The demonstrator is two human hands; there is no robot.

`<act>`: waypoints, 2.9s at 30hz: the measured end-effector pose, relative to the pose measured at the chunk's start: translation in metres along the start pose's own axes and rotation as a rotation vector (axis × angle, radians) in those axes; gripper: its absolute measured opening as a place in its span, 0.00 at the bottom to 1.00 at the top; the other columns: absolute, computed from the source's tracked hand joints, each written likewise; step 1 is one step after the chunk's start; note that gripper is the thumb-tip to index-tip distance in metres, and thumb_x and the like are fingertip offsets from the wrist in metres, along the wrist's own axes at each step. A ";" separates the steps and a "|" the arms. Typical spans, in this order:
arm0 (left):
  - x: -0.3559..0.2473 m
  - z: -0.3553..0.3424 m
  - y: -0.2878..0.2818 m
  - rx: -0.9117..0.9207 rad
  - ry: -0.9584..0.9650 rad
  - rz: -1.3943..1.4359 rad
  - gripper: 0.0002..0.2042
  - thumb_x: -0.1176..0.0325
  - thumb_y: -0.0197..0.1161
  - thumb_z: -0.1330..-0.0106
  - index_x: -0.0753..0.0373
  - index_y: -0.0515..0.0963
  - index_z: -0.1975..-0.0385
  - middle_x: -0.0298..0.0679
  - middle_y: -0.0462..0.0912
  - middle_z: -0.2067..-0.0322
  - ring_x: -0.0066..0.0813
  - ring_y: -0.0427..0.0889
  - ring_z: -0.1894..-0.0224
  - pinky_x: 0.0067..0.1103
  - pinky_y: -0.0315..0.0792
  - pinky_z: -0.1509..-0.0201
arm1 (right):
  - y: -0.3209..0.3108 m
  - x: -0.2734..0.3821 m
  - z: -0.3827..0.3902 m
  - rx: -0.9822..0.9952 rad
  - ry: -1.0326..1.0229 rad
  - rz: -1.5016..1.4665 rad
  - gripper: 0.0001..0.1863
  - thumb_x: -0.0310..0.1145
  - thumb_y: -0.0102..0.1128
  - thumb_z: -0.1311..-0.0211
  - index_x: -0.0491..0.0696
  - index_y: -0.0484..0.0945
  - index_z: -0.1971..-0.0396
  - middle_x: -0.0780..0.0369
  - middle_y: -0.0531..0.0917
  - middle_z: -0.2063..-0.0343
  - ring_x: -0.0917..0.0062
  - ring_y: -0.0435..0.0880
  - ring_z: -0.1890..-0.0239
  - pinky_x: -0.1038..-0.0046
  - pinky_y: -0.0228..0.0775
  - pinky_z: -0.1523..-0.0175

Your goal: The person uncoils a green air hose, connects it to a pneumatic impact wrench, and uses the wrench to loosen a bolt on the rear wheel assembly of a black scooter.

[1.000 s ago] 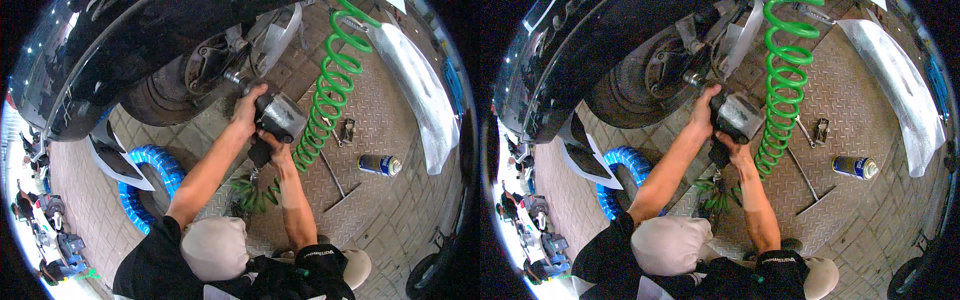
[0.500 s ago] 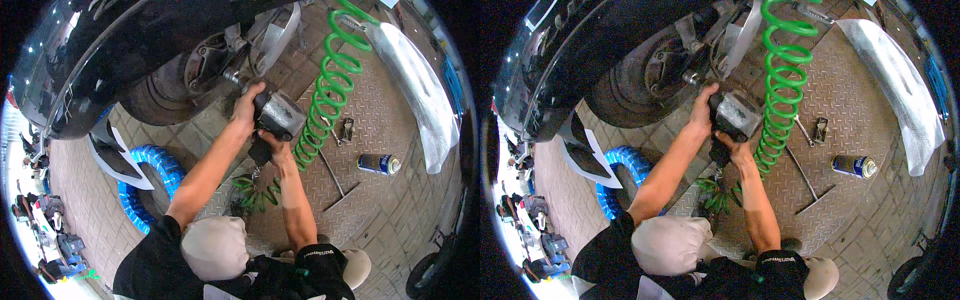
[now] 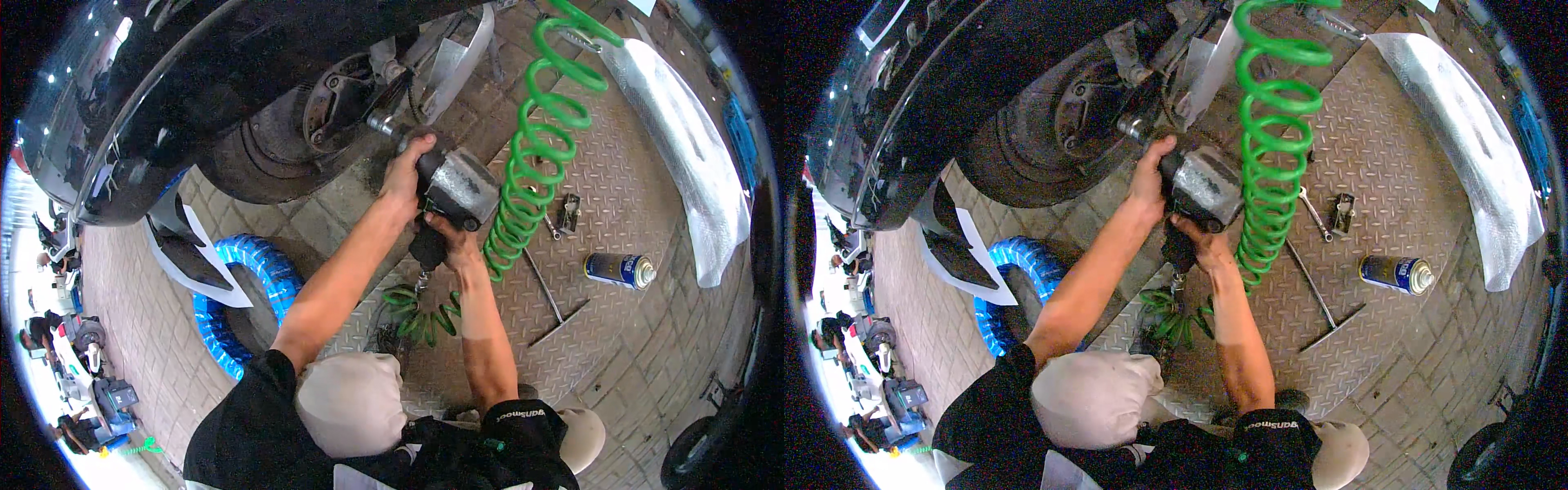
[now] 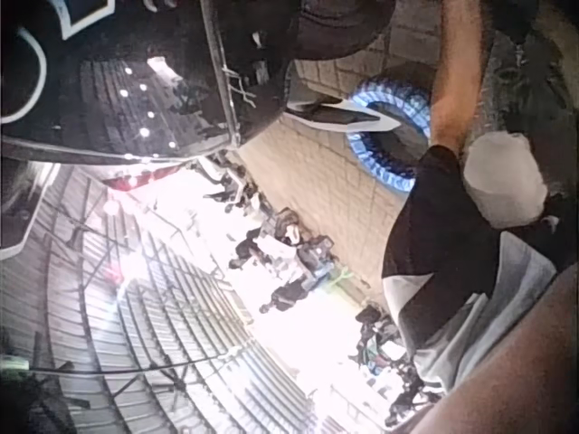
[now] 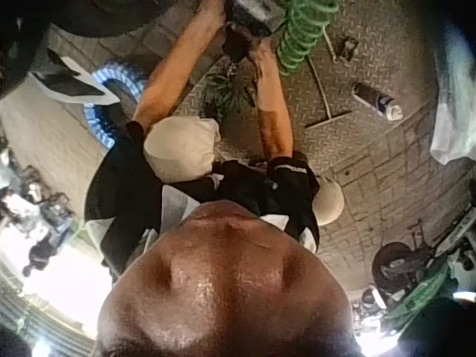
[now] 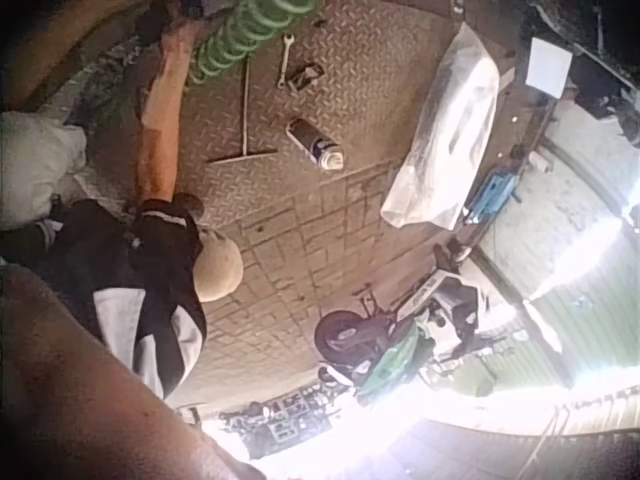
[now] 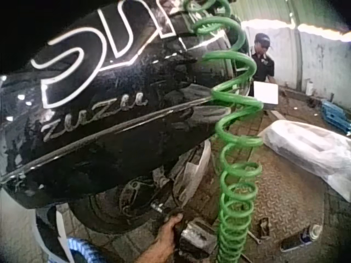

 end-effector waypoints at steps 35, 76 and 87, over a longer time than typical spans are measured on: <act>0.003 0.000 -0.003 0.036 -0.088 0.052 0.18 0.53 0.59 0.48 0.60 0.73 0.64 0.39 0.78 0.66 0.34 0.77 0.62 0.29 0.68 0.52 | 0.006 0.007 0.001 -0.016 -0.014 -0.033 0.21 0.33 0.69 0.59 0.44 0.73 0.63 0.64 0.77 0.67 0.74 0.77 0.68 0.70 0.71 0.62; 0.003 0.002 -0.004 0.012 -0.078 0.021 0.19 0.53 0.60 0.49 0.62 0.74 0.65 0.39 0.79 0.67 0.33 0.77 0.64 0.28 0.69 0.53 | 0.015 0.015 0.009 -0.041 -0.002 -0.077 0.18 0.31 0.68 0.58 0.44 0.73 0.65 0.62 0.78 0.72 0.73 0.78 0.71 0.70 0.72 0.67; 0.002 0.005 -0.005 -0.034 -0.031 -0.015 0.22 0.54 0.66 0.53 0.63 0.73 0.64 0.39 0.77 0.68 0.31 0.76 0.66 0.28 0.71 0.58 | 0.013 0.013 0.014 -0.036 -0.016 -0.179 0.18 0.30 0.68 0.58 0.45 0.73 0.65 0.64 0.76 0.73 0.72 0.77 0.73 0.68 0.73 0.67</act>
Point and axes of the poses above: each hand's wrist, its own z-axis away from the middle knuckle, its own y-axis out of the palm, x = y × z, the point moved 4 cm from there along -z, towards the middle knuckle
